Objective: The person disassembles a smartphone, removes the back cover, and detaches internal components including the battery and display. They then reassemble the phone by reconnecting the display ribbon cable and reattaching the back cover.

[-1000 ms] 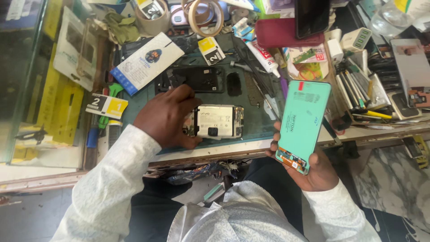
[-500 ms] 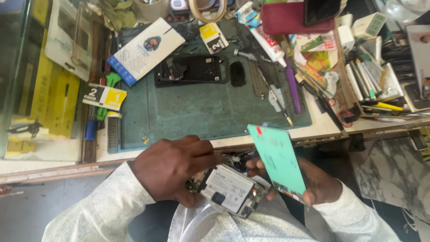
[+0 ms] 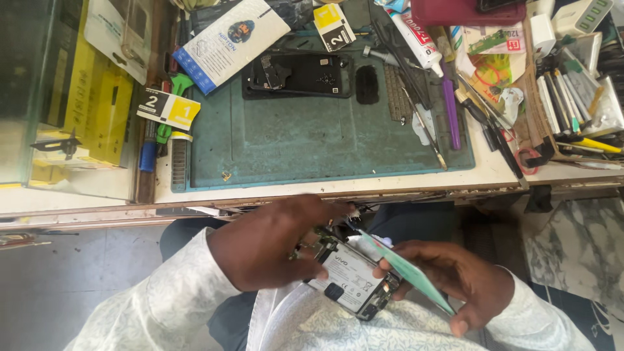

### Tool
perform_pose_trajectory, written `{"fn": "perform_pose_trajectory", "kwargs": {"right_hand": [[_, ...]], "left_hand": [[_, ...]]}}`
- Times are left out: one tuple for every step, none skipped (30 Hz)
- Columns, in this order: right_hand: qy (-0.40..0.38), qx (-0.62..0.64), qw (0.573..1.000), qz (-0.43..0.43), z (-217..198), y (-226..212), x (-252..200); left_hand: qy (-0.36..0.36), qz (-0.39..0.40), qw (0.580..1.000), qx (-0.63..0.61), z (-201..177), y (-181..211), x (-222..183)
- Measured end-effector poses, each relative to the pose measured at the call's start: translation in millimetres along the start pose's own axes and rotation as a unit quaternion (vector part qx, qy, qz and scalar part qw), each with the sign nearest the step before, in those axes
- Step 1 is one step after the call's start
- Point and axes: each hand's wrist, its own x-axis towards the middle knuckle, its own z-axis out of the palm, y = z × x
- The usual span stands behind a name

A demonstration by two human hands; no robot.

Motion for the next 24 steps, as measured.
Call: {"fn": "perform_pose_trajectory", "kwargs": {"right_hand": [[0.0, -0.006, 1.0, -0.005, -2, 2, -2], [0.002, -0.014, 1.0, -0.008, -5, 2, -7], [0.002, -0.026, 0.999, -0.019, -7, 3, -11], [0.003, -0.038, 0.999, -0.028, -9, 6, -18], [0.003, -0.05, 0.998, -0.037, -10, 9, -24], [0.006, -0.058, 0.996, -0.063, -11, 13, -27], [0.008, -0.066, 0.994, -0.088, -12, 17, -28], [0.012, -0.071, 0.991, -0.112, -13, 22, -31], [0.017, -0.059, 0.994, -0.094, -13, 23, -36], [0.018, -0.048, 0.996, -0.077, -14, 22, -39], [0.02, -0.037, 0.997, -0.06, -13, 21, -40], [0.023, -0.042, 0.997, -0.055, -13, 19, -38], [0.026, -0.046, 0.997, -0.051, -11, 17, -36], [0.03, -0.052, 0.997, -0.048, -8, 15, -34], [0.035, -0.047, 0.997, -0.047, -5, 12, -32], [0.043, -0.044, 0.997, -0.046, -1, 10, -31], [0.05, -0.04, 0.997, -0.046, 2, 6, -30], [0.041, -0.05, 0.996, -0.056, 5, 2, -30], [0.031, -0.06, 0.996, -0.066, 7, -2, -30], [0.024, -0.068, 0.995, -0.075, 10, -5, -32], [0.025, -0.076, 0.992, -0.095, 12, -8, -33], [0.027, -0.083, 0.99, -0.113, 16, -10, -35], [0.029, -0.09, 0.987, -0.132, 19, -12, -35], [0.049, -0.081, 0.984, -0.153, 23, -14, -35]], "left_hand": [[0.022, -0.046, 0.998, -0.025, 0, 0, -4], [0.046, -0.089, 0.994, -0.051, 2, -2, -4], [0.088, -0.09, 0.975, -0.181, 10, -3, -3], [0.129, -0.088, 0.937, -0.311, 23, -3, -3], [0.167, -0.085, 0.881, -0.435, 37, -2, -6], [0.196, -0.102, 0.843, -0.49, 50, -1, -10], [0.225, -0.12, 0.8, -0.543, 65, 2, -12], [0.251, -0.139, 0.752, -0.594, 80, 6, -14], [0.269, -0.132, 0.746, -0.594, 95, 10, -13], [0.291, -0.124, 0.741, -0.593, 107, 15, -10], [0.312, -0.117, 0.735, -0.591, 116, 19, -7], [0.323, -0.129, 0.718, -0.603, 121, 22, -4], [0.334, -0.141, 0.7, -0.615, 125, 26, 0], [0.342, -0.152, 0.684, -0.626, 124, 29, 3], [0.342, -0.157, 0.689, -0.62, 122, 31, 5], [0.338, -0.161, 0.696, -0.613, 117, 33, 8], [0.334, -0.165, 0.702, -0.607, 112, 35, 13], [0.337, -0.146, 0.722, -0.586, 107, 37, 18], [0.34, -0.128, 0.742, -0.564, 101, 39, 25], [0.341, -0.11, 0.76, -0.542, 97, 40, 30], [0.343, -0.117, 0.774, -0.519, 92, 41, 35], [0.346, -0.124, 0.786, -0.497, 87, 40, 41], [0.348, -0.131, 0.799, -0.474, 84, 40, 45], [0.355, -0.1, 0.798, -0.477, 81, 40, 50]]}}
